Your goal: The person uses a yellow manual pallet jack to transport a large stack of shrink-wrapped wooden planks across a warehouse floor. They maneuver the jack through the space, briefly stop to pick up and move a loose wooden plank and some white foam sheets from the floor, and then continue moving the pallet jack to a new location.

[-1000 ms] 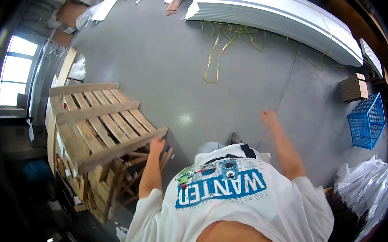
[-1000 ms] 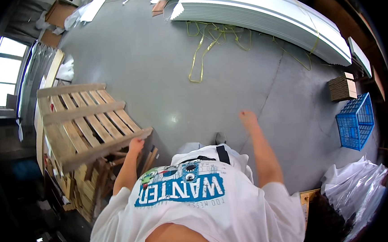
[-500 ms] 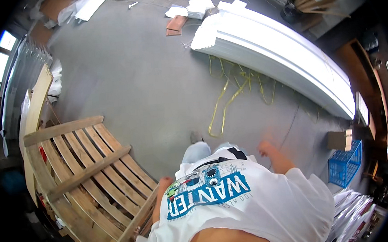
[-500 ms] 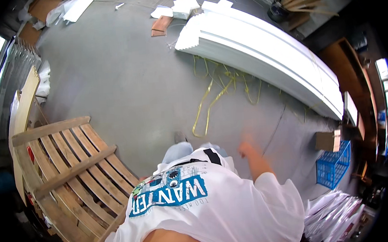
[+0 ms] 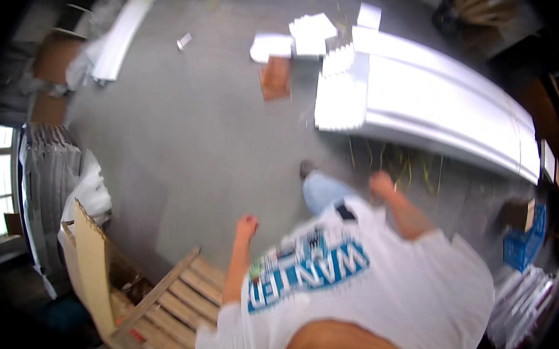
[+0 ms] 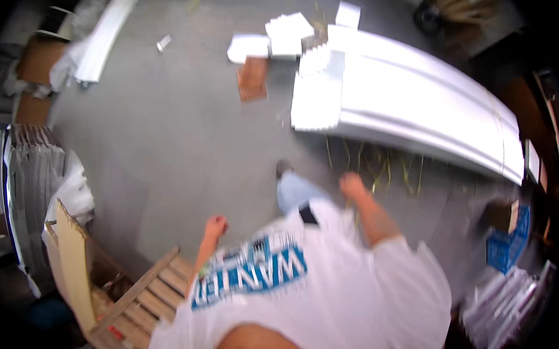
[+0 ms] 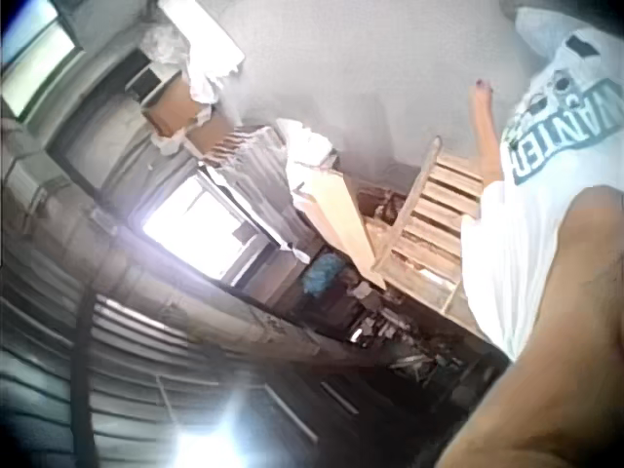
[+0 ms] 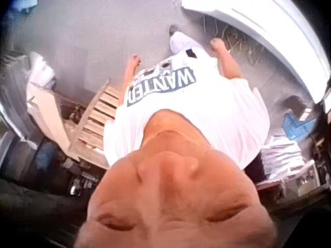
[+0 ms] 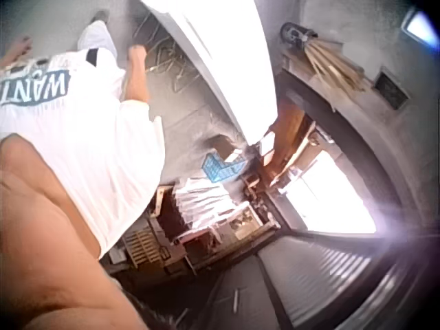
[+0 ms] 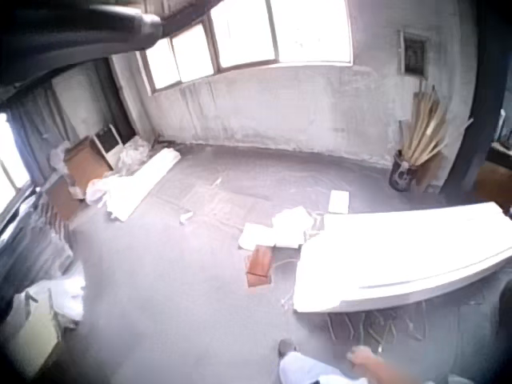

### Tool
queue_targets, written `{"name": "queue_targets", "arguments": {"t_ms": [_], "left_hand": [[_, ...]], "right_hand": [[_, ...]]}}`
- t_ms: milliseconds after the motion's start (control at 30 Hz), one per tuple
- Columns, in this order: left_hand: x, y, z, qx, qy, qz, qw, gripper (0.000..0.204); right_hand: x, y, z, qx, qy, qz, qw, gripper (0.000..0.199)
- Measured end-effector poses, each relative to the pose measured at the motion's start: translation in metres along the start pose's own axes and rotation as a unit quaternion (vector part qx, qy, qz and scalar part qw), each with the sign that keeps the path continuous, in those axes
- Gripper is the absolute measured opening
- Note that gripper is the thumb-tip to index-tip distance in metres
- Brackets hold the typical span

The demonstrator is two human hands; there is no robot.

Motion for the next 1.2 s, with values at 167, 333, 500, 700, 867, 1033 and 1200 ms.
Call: {"name": "queue_targets", "arguments": {"t_ms": [167,333,500,700,867,1033,1200], "left_hand": [[-0.033,0.106,-0.064,0.017,-0.092,-0.100,0.991,0.028],[-0.091,0.298,-0.136,0.122,-0.030,-0.055,0.991,0.032],[-0.125,0.489,-0.142,0.116,0.161,0.090,0.976,0.035],[-0.193,0.580,-0.106,0.217,0.047,0.082,0.971,0.051],[-0.222,0.687,0.005,0.241,0.025,0.072,0.968,0.069],[-0.237,0.785,0.105,0.208,0.062,0.110,0.970,0.080],[-0.251,0.844,0.158,0.133,0.054,0.142,0.979,0.077]], "right_hand": [[0.159,0.175,-0.122,0.073,0.381,0.180,0.904,0.021],[0.220,0.310,-0.139,0.032,0.372,0.193,0.907,0.024],[0.203,0.377,-0.034,-0.022,0.457,0.328,0.826,0.023],[0.225,0.485,0.063,-0.019,0.303,0.326,0.895,0.026],[0.211,0.647,0.124,0.002,0.315,0.295,0.902,0.047],[0.167,0.763,0.185,0.015,0.249,0.289,0.924,0.068],[0.107,0.802,0.217,-0.031,0.233,0.310,0.921,0.069]]}}
Point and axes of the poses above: each hand's wrist, its own y-axis towards the middle knuckle, its own z-axis out of the palm, x = y × z, the point moved 7 cm from there along y, towards the middle knuckle, and after that the axes turned 7 degrees about y, right-handed, at the moved point
